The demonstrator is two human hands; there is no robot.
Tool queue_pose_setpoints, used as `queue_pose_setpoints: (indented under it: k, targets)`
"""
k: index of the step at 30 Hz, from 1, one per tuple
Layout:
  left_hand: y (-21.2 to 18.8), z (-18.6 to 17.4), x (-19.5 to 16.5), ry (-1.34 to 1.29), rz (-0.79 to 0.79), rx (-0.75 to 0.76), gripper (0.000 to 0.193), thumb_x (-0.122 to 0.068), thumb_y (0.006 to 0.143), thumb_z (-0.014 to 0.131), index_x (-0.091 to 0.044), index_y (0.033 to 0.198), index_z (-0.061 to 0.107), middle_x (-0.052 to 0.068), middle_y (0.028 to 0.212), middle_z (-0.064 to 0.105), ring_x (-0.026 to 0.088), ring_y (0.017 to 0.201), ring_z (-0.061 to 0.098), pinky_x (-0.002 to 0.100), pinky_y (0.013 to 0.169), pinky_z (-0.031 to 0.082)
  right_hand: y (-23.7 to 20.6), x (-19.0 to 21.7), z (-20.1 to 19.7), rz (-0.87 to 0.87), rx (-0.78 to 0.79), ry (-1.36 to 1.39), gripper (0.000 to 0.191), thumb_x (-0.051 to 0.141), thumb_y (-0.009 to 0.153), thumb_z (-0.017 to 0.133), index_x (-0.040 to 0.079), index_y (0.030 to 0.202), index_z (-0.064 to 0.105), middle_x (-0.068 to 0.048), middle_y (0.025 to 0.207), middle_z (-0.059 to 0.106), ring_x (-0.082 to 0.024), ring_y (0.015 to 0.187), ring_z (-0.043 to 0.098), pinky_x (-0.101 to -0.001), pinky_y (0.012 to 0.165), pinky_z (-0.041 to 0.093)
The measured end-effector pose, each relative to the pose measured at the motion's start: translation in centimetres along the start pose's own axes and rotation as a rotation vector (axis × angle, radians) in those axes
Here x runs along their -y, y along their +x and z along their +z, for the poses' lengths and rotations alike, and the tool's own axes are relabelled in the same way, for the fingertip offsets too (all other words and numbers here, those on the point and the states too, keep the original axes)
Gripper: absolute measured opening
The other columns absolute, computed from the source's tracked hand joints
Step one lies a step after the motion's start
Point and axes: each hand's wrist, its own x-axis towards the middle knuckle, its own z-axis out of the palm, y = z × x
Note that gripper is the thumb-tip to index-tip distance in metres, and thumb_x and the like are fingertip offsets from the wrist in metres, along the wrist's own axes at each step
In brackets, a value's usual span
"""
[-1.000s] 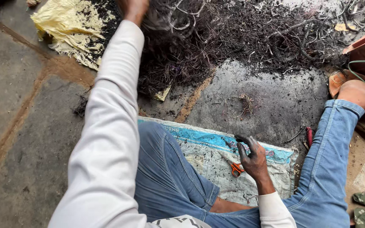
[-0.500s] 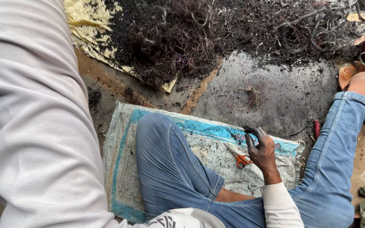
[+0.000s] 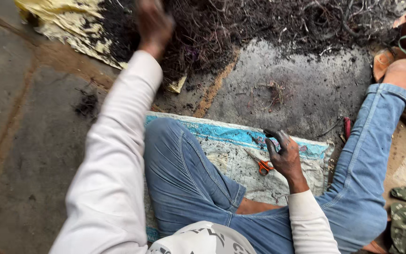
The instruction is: The person sits cross-legged on a sack and manually untangles a large pile of burnt wire scrap, pulling out individual strands and small bundles by hand. The person repeatedly picks up clumps, separates them, and places the separated pieces back onto the pile.
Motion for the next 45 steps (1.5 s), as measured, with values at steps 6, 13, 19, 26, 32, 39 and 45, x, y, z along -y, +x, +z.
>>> queue_pose_setpoints:
  k: [6, 13, 19, 26, 32, 39, 45]
  targets:
    - [-13.8, 7.1, -2.7, -0.085, -0.164, -0.036, 0.092, 0.007, 0.075, 0.073, -0.006, 0.158, 0.036, 0.024, 0.162, 0.037, 0.041, 0.145, 0.044, 0.044, 0.120, 0.043, 0.9, -1.6, 1.3, -0.050, -0.043, -0.069, 0.036, 0.007, 0.092, 0.070, 0.005, 0.128, 0.065, -0.017, 0.110, 0.074, -0.032, 0.099, 0.073, -0.0397, 0.082, 0.056]
    - [-13.5, 9.2, -0.4, -0.113, -0.231, -0.037, 0.095, 0.007, 0.076, 0.070, -0.009, 0.162, 0.032, 0.024, 0.167, 0.023, 0.040, 0.156, 0.030, 0.045, 0.130, 0.035, 2.3, -4.8, 4.0, 0.382, -0.058, -0.093, 0.038, 0.014, 0.099, 0.071, 0.012, 0.136, 0.063, -0.016, 0.110, 0.075, -0.028, 0.099, 0.075, -0.0427, 0.089, 0.059]
    - [-12.6, 10.9, 1.0, -0.175, -0.255, 0.022, 0.092, 0.007, 0.076, 0.068, -0.008, 0.161, 0.035, 0.028, 0.166, 0.025, 0.045, 0.154, 0.030, 0.045, 0.130, 0.034, 4.3, -5.7, 5.4, 0.090, -0.101, -0.249, 0.054, 0.009, 0.089, 0.075, 0.007, 0.140, 0.058, -0.022, 0.134, 0.066, -0.038, 0.119, 0.067, -0.0495, 0.098, 0.057]
    - [-11.3, 11.3, 2.4, -0.103, -0.222, 0.020, 0.086, 0.008, 0.079, 0.069, -0.005, 0.159, 0.040, 0.025, 0.163, 0.035, 0.044, 0.154, 0.034, 0.051, 0.133, 0.026, 11.3, -7.7, 6.4, 0.473, -0.233, -0.201, 0.058, 0.032, 0.093, 0.081, 0.013, 0.142, 0.057, -0.016, 0.135, 0.064, -0.030, 0.115, 0.071, -0.0436, 0.100, 0.059]
    - [-11.3, 10.0, 2.7, -0.216, -0.268, 0.069, 0.088, 0.004, 0.075, 0.074, -0.002, 0.156, 0.042, 0.028, 0.162, 0.034, 0.045, 0.153, 0.036, 0.046, 0.132, 0.028, 17.8, -9.0, 10.5, 0.395, -0.247, -0.653, 0.076, 0.046, 0.088, 0.085, 0.012, 0.147, 0.052, -0.028, 0.136, 0.052, -0.045, 0.119, 0.058, -0.0515, 0.100, 0.052]
    - [-11.1, 11.6, 3.6, -0.125, -0.181, -0.028, 0.109, 0.006, 0.067, 0.067, -0.010, 0.166, 0.026, 0.018, 0.172, 0.021, 0.040, 0.160, 0.026, 0.053, 0.135, 0.020, 18.3, -9.4, 10.2, 0.295, -0.115, -0.759, 0.056, 0.008, 0.079, 0.077, 0.019, 0.132, 0.065, -0.026, 0.140, 0.053, -0.045, 0.119, 0.058, -0.0504, 0.096, 0.053]
    - [-11.3, 12.0, 4.0, -0.105, -0.304, 0.109, 0.106, 0.004, 0.073, 0.064, -0.012, 0.170, 0.023, 0.021, 0.173, 0.020, 0.038, 0.160, 0.029, 0.055, 0.135, 0.022, 17.6, -10.2, 2.0, 0.431, -0.114, -0.831, 0.032, 0.016, 0.090, 0.079, 0.019, 0.120, 0.070, -0.020, 0.121, 0.066, -0.038, 0.103, 0.069, -0.0476, 0.088, 0.058]
